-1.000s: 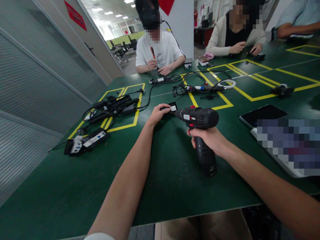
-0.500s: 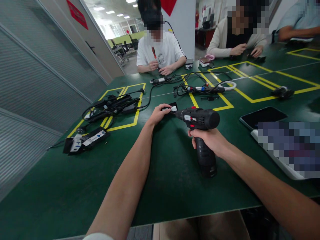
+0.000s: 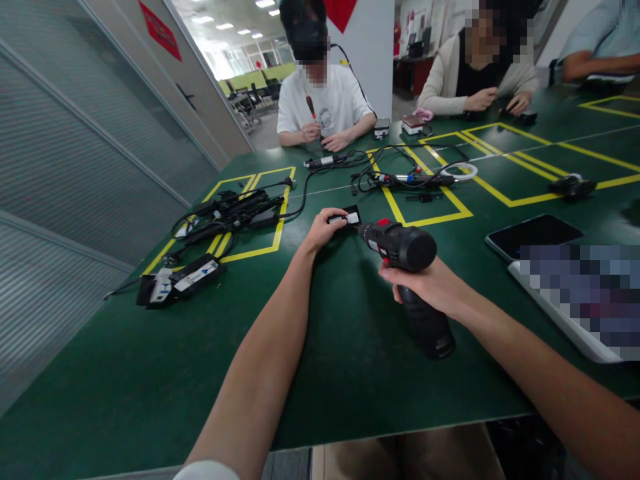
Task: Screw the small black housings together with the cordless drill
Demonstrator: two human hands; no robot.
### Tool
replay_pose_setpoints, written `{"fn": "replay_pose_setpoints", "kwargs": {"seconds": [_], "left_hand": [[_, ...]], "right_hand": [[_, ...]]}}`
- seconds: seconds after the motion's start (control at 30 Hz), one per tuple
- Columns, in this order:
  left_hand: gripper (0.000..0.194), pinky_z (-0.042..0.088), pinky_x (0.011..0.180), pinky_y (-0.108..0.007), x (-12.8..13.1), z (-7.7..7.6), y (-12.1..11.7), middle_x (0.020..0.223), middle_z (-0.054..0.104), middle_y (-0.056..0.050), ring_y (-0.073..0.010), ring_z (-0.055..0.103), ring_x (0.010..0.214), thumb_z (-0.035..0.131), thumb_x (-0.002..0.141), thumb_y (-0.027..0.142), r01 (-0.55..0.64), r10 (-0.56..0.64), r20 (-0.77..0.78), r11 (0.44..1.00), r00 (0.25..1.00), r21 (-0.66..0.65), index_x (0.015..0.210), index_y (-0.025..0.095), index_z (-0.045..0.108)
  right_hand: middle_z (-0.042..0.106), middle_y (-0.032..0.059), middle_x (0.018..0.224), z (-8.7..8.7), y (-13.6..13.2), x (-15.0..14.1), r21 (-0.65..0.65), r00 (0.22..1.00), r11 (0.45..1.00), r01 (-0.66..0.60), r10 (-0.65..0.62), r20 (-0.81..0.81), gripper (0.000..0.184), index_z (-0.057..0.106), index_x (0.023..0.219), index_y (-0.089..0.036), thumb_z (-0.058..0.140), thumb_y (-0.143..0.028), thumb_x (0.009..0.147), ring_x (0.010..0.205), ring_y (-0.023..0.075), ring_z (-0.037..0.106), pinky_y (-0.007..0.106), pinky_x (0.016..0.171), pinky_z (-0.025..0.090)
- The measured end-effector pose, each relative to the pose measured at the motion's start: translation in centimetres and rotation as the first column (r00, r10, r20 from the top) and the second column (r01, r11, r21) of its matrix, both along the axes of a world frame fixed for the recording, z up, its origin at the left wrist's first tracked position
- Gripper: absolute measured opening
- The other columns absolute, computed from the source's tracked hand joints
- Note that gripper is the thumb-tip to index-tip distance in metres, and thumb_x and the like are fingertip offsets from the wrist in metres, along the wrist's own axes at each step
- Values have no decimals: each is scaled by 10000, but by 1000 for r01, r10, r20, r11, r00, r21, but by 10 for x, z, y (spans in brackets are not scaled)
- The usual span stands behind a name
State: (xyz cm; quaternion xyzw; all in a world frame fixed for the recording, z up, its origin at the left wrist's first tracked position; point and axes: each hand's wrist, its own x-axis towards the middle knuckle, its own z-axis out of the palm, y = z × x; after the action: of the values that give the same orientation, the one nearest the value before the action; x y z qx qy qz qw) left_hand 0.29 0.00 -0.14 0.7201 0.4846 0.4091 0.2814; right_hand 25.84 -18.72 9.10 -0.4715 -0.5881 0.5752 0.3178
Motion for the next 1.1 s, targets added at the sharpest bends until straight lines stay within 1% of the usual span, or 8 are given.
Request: {"fn": "replay_pose_setpoints", "kwargs": {"seconds": [0.17,0.27,0.37,0.57,0.8,0.9,0.97,1.1], "left_hand": [[263,361,1090,-392,3,2,-8,1219,577,-79,-247,485,1232,574,790,248,-125,126,4,980,992,155,1024,204,686],[267,350,1101,-396,6,5,-18,1251,534,-113,-259,465,1255,630,802,317,-139,181,-111,940,977,312,1030,184,665],[399,350,1105,-428,9,7,-25,1302,500,-115,-275,447,1272,713,757,385,-67,181,-295,931,938,360,1102,203,628],[546,382,1092,-447,10,5,-25,1340,477,-114,-279,444,1276,779,703,368,37,174,-479,916,860,400,1185,218,572],[390,424,1043,-412,10,4,-25,1245,536,-99,-250,516,1170,698,775,251,23,210,-474,898,855,440,1151,210,602],[396,426,1038,-401,13,6,-29,1238,536,-97,-244,518,1165,691,778,256,9,216,-436,889,874,458,1162,207,606],[395,422,1044,-396,16,11,-32,1245,532,-96,-239,513,1175,685,785,269,-20,227,-385,880,895,474,1167,207,607],[385,424,1046,-391,29,34,-37,1220,543,-91,-230,513,1183,692,786,324,7,154,-314,888,937,459,1147,210,623]], "right_hand": [[702,52,902,-6,-2,-2,271,989,962,23,-61,132,696,537,1318,-257,746,-183,658,719,223,656,337,645,490],[704,92,978,-9,-5,-8,308,958,951,-20,-69,278,816,469,1413,-245,753,-203,650,883,294,664,383,737,490],[676,159,1106,-12,-9,-14,296,848,948,-112,-64,526,927,337,1508,-185,743,-256,678,1026,360,631,442,825,469],[605,196,1232,-18,-18,-23,239,648,917,-320,27,761,971,232,1547,-176,731,-333,729,1049,359,627,430,816,473],[598,229,1256,-10,-20,-21,226,575,878,-422,66,816,924,265,1536,-124,677,-461,780,1001,378,638,454,778,479],[636,218,1196,1,-5,-19,342,615,882,-325,-77,784,763,407,1469,-133,601,-506,833,1002,382,632,466,788,473],[665,187,1128,5,17,-21,455,712,868,-200,-191,676,629,503,1394,-139,574,-470,863,970,340,640,443,805,470],[693,124,971,1,74,-30,444,912,861,248,-362,192,492,580,1261,-122,553,-451,896,877,243,653,370,809,482]]}}
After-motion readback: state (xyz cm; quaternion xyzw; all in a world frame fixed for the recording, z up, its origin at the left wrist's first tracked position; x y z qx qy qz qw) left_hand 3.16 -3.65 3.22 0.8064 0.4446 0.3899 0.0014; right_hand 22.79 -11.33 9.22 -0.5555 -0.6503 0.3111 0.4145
